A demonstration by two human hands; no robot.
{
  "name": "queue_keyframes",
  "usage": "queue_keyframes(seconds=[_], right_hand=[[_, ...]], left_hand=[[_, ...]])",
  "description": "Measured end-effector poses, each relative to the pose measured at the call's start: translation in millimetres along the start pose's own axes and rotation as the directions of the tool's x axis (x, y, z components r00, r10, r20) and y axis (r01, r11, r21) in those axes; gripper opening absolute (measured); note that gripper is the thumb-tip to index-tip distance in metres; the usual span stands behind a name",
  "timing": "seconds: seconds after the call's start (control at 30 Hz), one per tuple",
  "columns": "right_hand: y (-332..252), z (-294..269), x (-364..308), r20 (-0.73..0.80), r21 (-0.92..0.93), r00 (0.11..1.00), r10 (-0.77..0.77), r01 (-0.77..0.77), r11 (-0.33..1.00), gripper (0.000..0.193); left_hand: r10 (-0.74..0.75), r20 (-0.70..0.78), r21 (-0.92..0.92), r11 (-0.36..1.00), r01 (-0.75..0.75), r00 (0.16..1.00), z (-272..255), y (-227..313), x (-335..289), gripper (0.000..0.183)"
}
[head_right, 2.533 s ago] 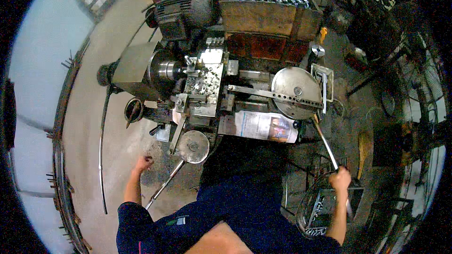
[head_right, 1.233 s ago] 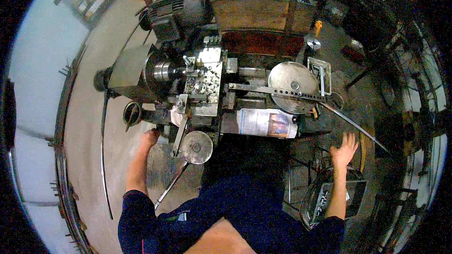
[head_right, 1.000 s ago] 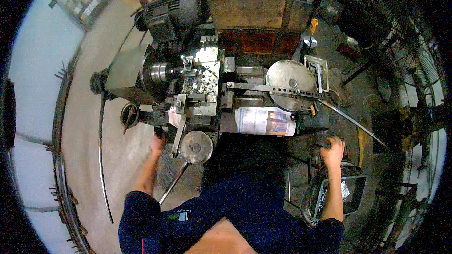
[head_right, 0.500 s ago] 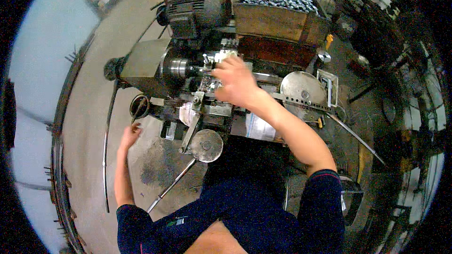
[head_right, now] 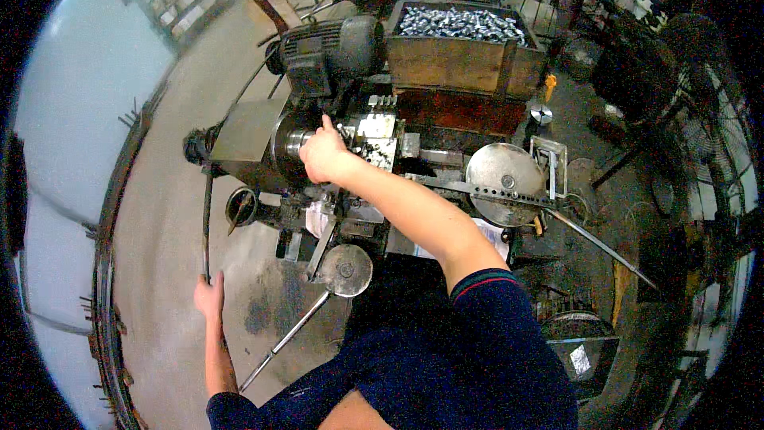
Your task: The person operates a manual fabrication machine by loading small metal parts into a fixture, pulling a lever to form the components, and placing them into a wire bin.
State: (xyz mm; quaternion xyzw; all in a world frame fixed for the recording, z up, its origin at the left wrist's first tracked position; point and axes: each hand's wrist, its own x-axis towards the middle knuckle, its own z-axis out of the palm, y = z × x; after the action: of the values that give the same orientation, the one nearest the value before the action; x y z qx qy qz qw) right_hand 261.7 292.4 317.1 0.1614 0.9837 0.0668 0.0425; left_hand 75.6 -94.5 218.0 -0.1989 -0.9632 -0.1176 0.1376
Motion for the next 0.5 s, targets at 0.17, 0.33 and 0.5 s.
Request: queue_keyframes(seconds=[0.17, 0.33, 0.5], right_hand=[[-1.1, 4.0, -1.8, -0.049, -0.060, 0.998, -0.033, 0.030, 0.998, 0.025], [31.3, -24.7, -48.7, -0.300, 0.046, 0.953, 0.028, -0.015, 0.999, 0.024], [118.9, -41.3, -117.8, -0.461, 0.011, 0.873, 0.162, -0.177, 0.984, 0.027]], left_hand=[[0.013, 0.378, -0.209, 0.975, 0.072, 0.926, 0.4, -18.7, 33.8, 0.033], [0.109, 0.451, -0.563, 0.805, 0.187, 0.886, 18.0, -5.5, 58.0, 0.024], [0.074, 0.463, -0.602, 0.758, 0.252, 0.883, 21.3, -28.3, 50.3, 0.019]])
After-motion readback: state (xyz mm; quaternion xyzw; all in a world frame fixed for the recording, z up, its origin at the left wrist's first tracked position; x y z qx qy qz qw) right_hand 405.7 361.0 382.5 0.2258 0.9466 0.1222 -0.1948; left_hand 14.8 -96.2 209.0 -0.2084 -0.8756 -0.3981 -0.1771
